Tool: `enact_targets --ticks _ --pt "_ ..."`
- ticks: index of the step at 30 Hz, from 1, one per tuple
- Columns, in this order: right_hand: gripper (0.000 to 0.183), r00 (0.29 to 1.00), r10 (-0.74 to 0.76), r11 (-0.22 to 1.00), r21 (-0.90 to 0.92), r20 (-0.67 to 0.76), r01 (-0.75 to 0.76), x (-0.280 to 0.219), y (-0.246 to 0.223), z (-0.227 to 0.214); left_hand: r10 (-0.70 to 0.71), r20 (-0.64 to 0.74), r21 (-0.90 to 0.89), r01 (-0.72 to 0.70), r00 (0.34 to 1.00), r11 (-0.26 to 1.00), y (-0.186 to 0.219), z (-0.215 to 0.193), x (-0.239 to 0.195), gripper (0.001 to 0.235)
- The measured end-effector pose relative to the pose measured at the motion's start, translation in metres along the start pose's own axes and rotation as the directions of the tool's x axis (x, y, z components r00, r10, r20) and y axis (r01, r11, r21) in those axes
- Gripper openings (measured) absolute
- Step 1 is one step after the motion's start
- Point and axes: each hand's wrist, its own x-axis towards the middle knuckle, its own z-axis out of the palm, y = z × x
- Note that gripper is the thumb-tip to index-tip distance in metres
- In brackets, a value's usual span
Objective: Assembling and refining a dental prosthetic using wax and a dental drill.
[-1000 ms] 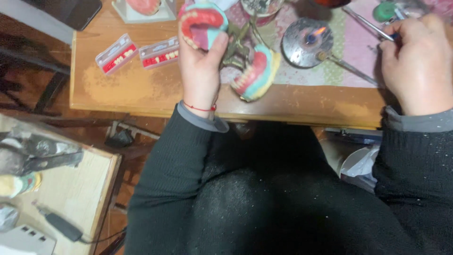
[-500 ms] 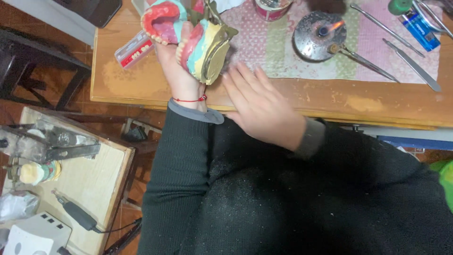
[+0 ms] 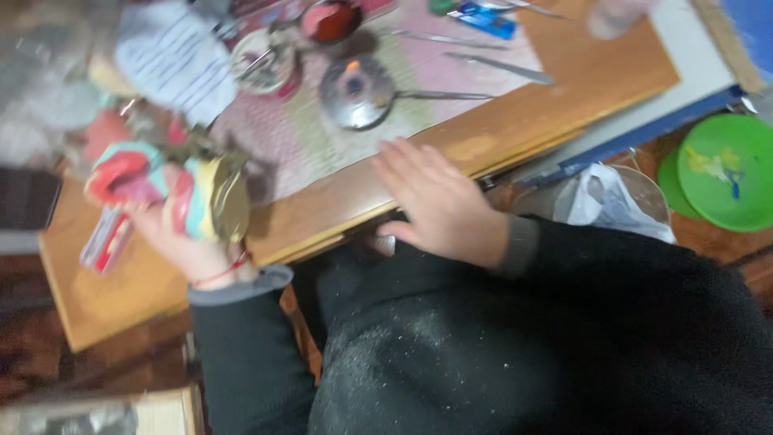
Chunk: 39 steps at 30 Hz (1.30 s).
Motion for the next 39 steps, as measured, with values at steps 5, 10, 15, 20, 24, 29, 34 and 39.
enact_targets --ticks 5,10,15,20,24,29,34,39 --pt "0.085 0.932 0.364 0.893 -0.282 -0.008 -0.351 -0.065 0.075 -0.057 -0.032 -0.001 -0.109 0.032 0.999 0.993 0.016 0.019 -0.005 0.042" --pt "0.094 0.628 0.751 0.633 -0.049 -0.207 -0.773 -0.144 0.152 -0.096 0.006 -0.009 -0.061 -0.006 1.0 0.998 0.003 0.012 0.001 0.04" --pt "0.034 0.546 0.791 0.559 -0.036 -0.274 -0.828 -0.223 0.251 -0.04 0.12 0.071 0.136 -0.129 0.99 0.982 0.001 0.01 -0.002 0.04" --pt "0.024 0.828 0.477 0.82 0.49 -0.296 -0.297 -0.108 0.151 -0.023 0.184 0.121 0.263 -0.211 0.975 0.942 0.01 0.015 -0.004 0.05" --pt "0.063 0.983 0.017 0.871 0.486 -0.182 0.075 -0.005 0.043 -0.026 0.201 0.227 0.258 -0.258 0.953 0.931 0.024 0.035 -0.01 0.061" --pt "0.088 0.979 -0.188 0.777 0.598 -0.075 0.195 0.057 -0.002 -0.009 0.152 0.269 0.148 -0.197 0.951 0.969 0.035 0.045 -0.011 0.068" --pt "0.083 0.975 -0.217 0.697 0.689 -0.057 0.196 0.064 -0.008 0.01 0.099 0.266 0.131 -0.137 0.959 0.982 0.036 0.046 -0.016 0.057" --pt "0.075 0.994 -0.1 0.32 0.945 -0.034 0.065 0.058 -0.004 0.029 0.008 0.374 0.131 -0.061 0.927 0.989 0.037 0.053 -0.009 0.062"
